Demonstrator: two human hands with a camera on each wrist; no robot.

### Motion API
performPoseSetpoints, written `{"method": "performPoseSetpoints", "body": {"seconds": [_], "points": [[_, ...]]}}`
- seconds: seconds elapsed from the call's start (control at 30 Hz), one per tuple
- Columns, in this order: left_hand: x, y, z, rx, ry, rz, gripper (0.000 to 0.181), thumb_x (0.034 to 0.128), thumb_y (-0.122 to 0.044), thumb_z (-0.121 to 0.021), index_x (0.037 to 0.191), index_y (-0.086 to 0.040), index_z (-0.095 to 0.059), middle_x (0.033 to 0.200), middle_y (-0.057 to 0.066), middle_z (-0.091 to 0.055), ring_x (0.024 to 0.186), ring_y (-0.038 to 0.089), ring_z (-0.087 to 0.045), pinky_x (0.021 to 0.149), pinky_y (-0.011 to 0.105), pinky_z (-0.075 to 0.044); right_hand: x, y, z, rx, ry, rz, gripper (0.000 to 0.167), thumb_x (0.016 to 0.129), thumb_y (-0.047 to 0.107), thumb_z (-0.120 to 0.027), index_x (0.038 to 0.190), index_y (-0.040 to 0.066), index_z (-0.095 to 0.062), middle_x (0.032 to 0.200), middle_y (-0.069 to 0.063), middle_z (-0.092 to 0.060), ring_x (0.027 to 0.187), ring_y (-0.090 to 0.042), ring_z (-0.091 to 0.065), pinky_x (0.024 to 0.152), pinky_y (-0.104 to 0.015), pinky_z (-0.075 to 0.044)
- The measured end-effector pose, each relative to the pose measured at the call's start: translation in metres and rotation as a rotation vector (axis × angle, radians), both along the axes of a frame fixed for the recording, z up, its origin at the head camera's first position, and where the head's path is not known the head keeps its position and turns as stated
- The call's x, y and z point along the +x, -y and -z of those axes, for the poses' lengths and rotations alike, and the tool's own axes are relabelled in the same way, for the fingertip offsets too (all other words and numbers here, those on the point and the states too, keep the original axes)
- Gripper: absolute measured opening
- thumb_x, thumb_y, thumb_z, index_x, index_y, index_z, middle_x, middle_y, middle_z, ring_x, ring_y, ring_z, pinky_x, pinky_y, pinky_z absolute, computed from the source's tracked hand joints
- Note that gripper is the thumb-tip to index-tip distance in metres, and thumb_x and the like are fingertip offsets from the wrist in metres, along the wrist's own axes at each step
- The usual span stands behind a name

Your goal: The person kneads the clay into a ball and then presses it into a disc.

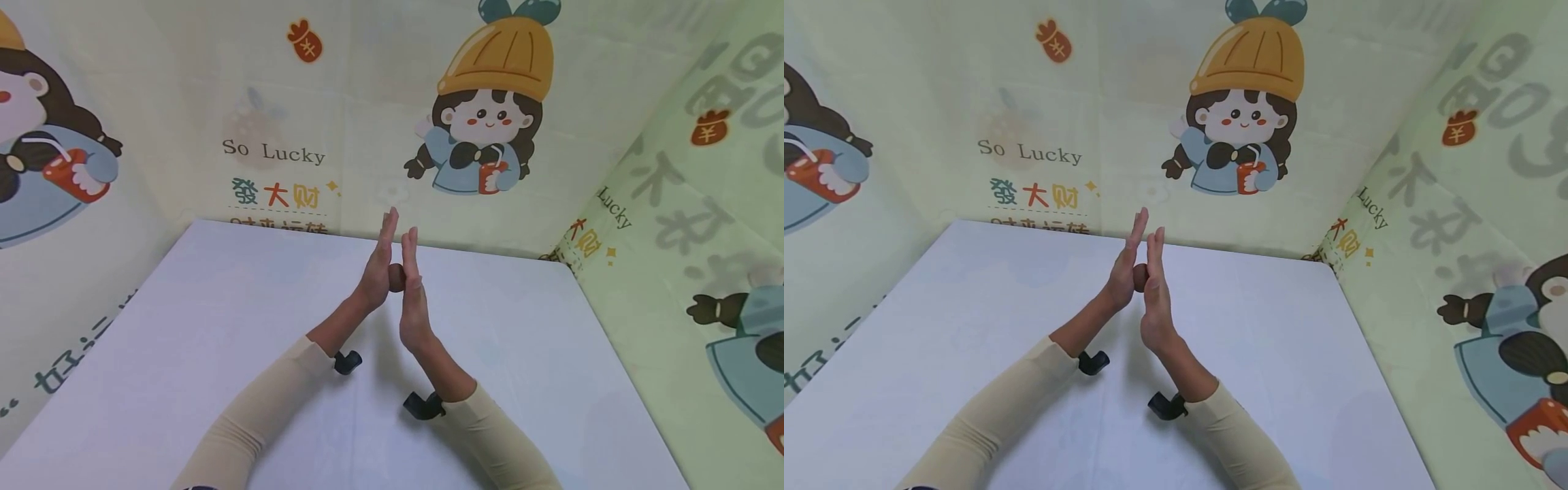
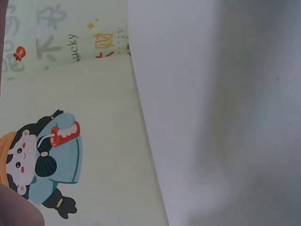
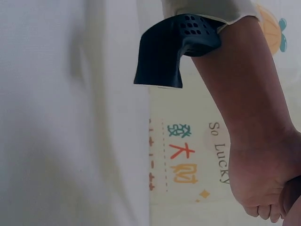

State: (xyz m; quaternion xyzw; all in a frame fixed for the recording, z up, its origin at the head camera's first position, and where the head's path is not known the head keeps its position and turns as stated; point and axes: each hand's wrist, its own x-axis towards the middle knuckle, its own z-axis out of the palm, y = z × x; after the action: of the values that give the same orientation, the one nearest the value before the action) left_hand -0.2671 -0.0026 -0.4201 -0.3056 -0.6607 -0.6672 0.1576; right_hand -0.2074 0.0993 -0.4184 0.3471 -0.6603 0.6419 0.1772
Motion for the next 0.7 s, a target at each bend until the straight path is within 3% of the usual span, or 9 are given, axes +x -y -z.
{"method": "performPoseSetpoints", "body": {"seconds": [0.2,0.57,0.7], "points": [[0.0,-0.002,0.006,-0.06,-0.001,-0.029,0.063,0.113,-0.036,-0.012,0.17,-0.009,-0.009,0.177,0.008,-0.003,0.16,0.015,0.005,0.125,0.057,0.003,-0.003,-0.002,-0.003,-0.005,-0.025,0.003,0.078,0.111,0.061,-0.015,0.169,0.008,-0.01,0.176,-0.001,0.005,0.161,-0.022,0.005,0.126,-0.053,0.002],[0.005,-0.007,0.015,-0.095,0.001,-0.014,0.07,0.1133,-0.05,-0.01,0.17,-0.009,-0.01,0.176,0.005,-0.006,0.161,0.017,0.002,0.125,0.059,-0.003,-0.009,-0.006,-0.013,0.02,-0.065,0.06,0.078,0.11,0.061,-0.014,0.169,0.009,-0.011,0.176,0.0,0.002,0.161,-0.021,0.001,0.126,-0.051,0.003],[0.011,-0.01,0.017,-0.097,-0.005,0.006,0.064,0.1146,-0.041,-0.01,0.17,-0.009,-0.01,0.176,0.006,-0.007,0.161,0.017,0.001,0.126,0.057,-0.004,-0.012,-0.009,-0.016,0.017,-0.062,0.081,0.08,0.11,0.062,-0.014,0.169,0.007,-0.01,0.176,0.0,0.002,0.161,-0.02,0.001,0.126,-0.049,0.002]]}}
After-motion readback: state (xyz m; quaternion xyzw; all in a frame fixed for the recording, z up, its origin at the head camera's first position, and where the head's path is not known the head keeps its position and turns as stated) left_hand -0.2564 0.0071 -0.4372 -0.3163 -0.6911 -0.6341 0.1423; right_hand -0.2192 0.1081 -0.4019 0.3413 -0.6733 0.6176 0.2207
